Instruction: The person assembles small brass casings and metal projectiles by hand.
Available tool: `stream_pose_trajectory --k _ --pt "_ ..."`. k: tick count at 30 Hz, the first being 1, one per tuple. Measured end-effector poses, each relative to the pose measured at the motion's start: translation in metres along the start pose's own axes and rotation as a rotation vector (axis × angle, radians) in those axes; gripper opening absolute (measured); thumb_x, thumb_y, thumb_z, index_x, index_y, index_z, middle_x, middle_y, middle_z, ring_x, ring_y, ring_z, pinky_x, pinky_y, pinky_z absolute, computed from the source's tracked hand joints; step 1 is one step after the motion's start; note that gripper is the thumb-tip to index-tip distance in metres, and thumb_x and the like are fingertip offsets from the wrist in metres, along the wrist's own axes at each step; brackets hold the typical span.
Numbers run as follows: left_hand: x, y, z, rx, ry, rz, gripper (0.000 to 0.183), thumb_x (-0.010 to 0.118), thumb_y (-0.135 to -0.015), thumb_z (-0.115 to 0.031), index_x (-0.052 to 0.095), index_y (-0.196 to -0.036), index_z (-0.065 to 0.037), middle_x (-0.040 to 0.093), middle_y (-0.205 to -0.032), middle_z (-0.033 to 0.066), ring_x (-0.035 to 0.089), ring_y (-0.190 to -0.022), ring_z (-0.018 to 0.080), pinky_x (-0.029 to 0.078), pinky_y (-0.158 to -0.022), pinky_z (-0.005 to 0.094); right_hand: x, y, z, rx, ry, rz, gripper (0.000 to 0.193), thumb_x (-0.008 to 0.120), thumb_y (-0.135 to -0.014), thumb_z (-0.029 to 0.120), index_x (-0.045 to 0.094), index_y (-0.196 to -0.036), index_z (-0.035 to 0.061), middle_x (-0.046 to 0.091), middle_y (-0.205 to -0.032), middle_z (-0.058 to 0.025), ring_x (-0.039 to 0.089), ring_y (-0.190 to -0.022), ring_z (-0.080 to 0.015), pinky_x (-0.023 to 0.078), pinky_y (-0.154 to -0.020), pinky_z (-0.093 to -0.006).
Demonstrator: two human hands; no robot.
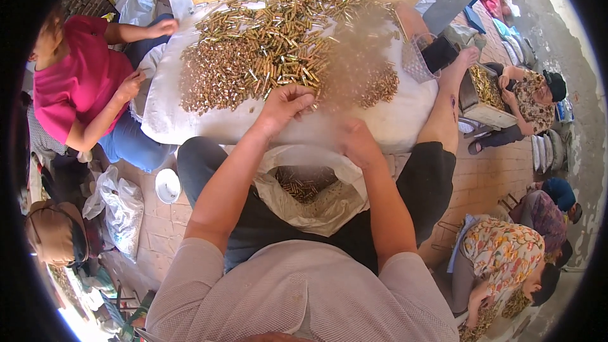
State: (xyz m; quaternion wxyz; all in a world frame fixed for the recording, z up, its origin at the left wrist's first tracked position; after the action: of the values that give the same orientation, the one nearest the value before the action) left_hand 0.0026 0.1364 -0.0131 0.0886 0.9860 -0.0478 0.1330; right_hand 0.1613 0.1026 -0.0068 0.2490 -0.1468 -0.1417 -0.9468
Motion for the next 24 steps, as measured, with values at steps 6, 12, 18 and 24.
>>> stream_pose_trajectory --k 6,12,18,24 --pt "0.009 0.006 -0.017 0.4 -0.914 -0.066 0.02 0.07 -0.084 -0.015 0.067 -0.097 0.0 0.069 -0.092 0.0156 0.067 -0.081 0.0274 0.055 -0.068 0.039 -0.002 -0.013 -0.033 0.063 0.609 0.18 0.011 0.068 -0.09 0.013 0.068 -0.089 0.0012 0.062 -0.07 -0.0012 0.055 -0.06 -0.0075 0.042 -0.052 -0.0231" --pt "0.018 0.012 -0.006 0.313 -1.408 -0.156 0.01 0.064 -0.08 -0.008 0.065 -0.088 -0.002 0.061 -0.093 0.0176 0.066 -0.088 0.0333 0.055 -0.076 0.0426 -0.027 -0.023 0.0 -0.423 1.229 -0.305 0.011 0.069 -0.086 0.009 0.068 -0.093 0.0014 0.064 -0.075 -0.0098 0.061 -0.065 -0.0217 0.049 -0.062 -0.0344" --pt "0.02 0.014 0.004 0.304 -1.453 -0.125 0.012 0.061 -0.081 -0.008 0.066 -0.091 -0.004 0.061 -0.095 0.0187 0.066 -0.092 0.0334 0.056 -0.079 0.0421 -0.014 -0.025 -0.001 -0.501 1.453 -0.385 0.008 0.068 -0.081 0.005 0.067 -0.089 0.004 0.062 -0.086 -0.0167 0.062 -0.076 -0.0362 0.051 -0.07 -0.0415" --pt "0.014 0.014 0.012 0.157 -1.416 -0.071 0.012 0.06 -0.084 -0.009 0.068 -0.09 -0.004 0.064 -0.102 0.0207 0.066 -0.094 0.0348 0.055 -0.082 0.0431 -0.012 -0.026 -0.002 -0.452 1.471 -0.351 0.01 0.067 -0.08 0.002 0.067 -0.09 0.0035 0.062 -0.084 -0.0165 0.063 -0.074 -0.035 0.052 -0.069 -0.0415"
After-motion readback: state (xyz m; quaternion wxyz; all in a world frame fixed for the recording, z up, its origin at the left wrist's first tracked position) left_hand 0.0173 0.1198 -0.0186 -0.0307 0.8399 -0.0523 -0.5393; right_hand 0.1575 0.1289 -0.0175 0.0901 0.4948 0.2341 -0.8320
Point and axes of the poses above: each hand's wrist, its own y-axis away from the middle knuckle, its own x-axis out of the palm, z = x × y, the point moved 10 cm from there along -y, towards the middle knuckle
